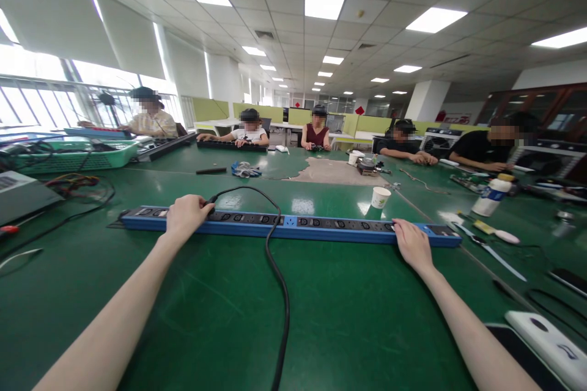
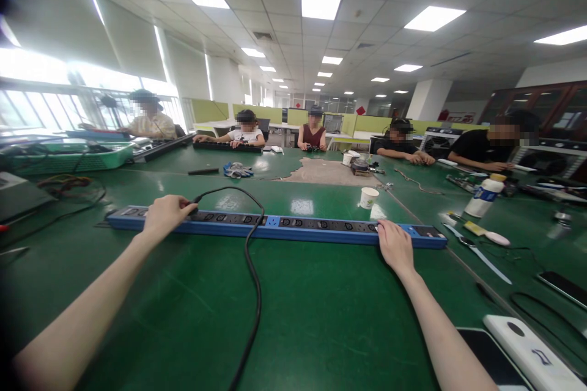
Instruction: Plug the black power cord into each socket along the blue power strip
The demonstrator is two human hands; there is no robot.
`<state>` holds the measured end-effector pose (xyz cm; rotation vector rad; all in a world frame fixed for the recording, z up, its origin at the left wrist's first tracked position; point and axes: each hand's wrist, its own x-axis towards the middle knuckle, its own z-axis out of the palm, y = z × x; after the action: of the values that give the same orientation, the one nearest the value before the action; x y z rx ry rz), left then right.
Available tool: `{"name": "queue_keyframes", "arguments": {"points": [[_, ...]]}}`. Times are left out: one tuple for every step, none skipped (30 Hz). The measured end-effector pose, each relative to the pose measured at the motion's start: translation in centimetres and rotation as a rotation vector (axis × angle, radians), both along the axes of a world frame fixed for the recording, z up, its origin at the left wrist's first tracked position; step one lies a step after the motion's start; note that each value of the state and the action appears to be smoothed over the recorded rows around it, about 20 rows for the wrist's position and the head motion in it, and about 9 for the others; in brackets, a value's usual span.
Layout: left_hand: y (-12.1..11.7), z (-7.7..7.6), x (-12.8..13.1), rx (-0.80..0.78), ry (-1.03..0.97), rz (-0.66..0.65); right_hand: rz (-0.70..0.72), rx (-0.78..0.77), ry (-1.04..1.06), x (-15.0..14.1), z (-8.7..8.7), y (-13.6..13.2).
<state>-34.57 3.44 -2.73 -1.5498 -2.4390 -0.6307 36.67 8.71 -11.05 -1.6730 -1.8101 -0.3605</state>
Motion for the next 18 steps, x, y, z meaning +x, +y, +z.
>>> {"name": "queue_keyframes", "arguments": {"points": [[0.0,0.0,-0.1,0.005,-0.004,0.002,0.002,0.0,0.003,-0.1,0.1,-0.1],[0.0,0.0,-0.1,0.009,-0.01,0.002,0.004,-0.001,0.007,-0.1,0.2,-0.1],[0.0,0.0,-0.1,0.014,-0.016,0.001,0.005,-0.001,0.01,-0.2,0.3,-0.2],[-0.1,0.0,-0.1,0.019,-0.023,0.001,0.005,0.0,0.014,-0.3,0.3,-0.2],[-0.1,0.0,0.0,0.023,-0.028,0.0,0.005,0.001,0.016,-0.4,0.4,-0.3],[-0.2,0.1,0.0,0.026,-0.032,0.001,0.004,0.004,0.018,-0.4,0.5,-0.3],[-0.2,0.1,0.1,0.026,-0.034,0.003,0.004,0.003,0.018,-0.5,0.5,-0.4],[-0.3,0.2,0.2,0.022,-0.036,0.006,0.005,0.001,0.018,-0.5,0.5,-0.4],[-0.3,0.3,0.3,0.016,-0.041,0.006,0.006,-0.002,0.017,-0.5,0.5,-0.4],[-0.3,0.3,0.4,0.009,-0.046,0.004,0.007,-0.004,0.016,-0.5,0.5,-0.4],[-0.3,0.3,0.5,0.003,-0.048,-0.002,0.007,-0.005,0.013,-0.5,0.5,-0.4],[-0.3,0.3,0.7,0.001,-0.045,-0.009,0.006,-0.004,0.01,-0.5,0.4,-0.4],[-0.3,0.3,0.8,0.0,-0.037,-0.017,0.006,-0.001,0.007,-0.5,0.4,-0.3],[-0.2,0.3,0.9,0.002,-0.027,-0.022,0.004,0.003,0.004,-0.4,0.3,-0.3],[-0.2,0.3,1.0,0.003,-0.017,-0.024,0.004,0.005,0.0,-0.4,0.3,-0.2],[-0.1,0.3,1.0,0.004,-0.011,-0.023,0.004,0.006,-0.002,-0.3,0.2,-0.2],[-0.1,0.2,1.0,0.002,-0.01,-0.02,0.003,0.007,-0.003,-0.3,0.2,-0.2],[0.0,0.2,1.0,0.001,-0.011,-0.017,0.002,0.008,-0.004,-0.3,0.2,-0.1]]}}
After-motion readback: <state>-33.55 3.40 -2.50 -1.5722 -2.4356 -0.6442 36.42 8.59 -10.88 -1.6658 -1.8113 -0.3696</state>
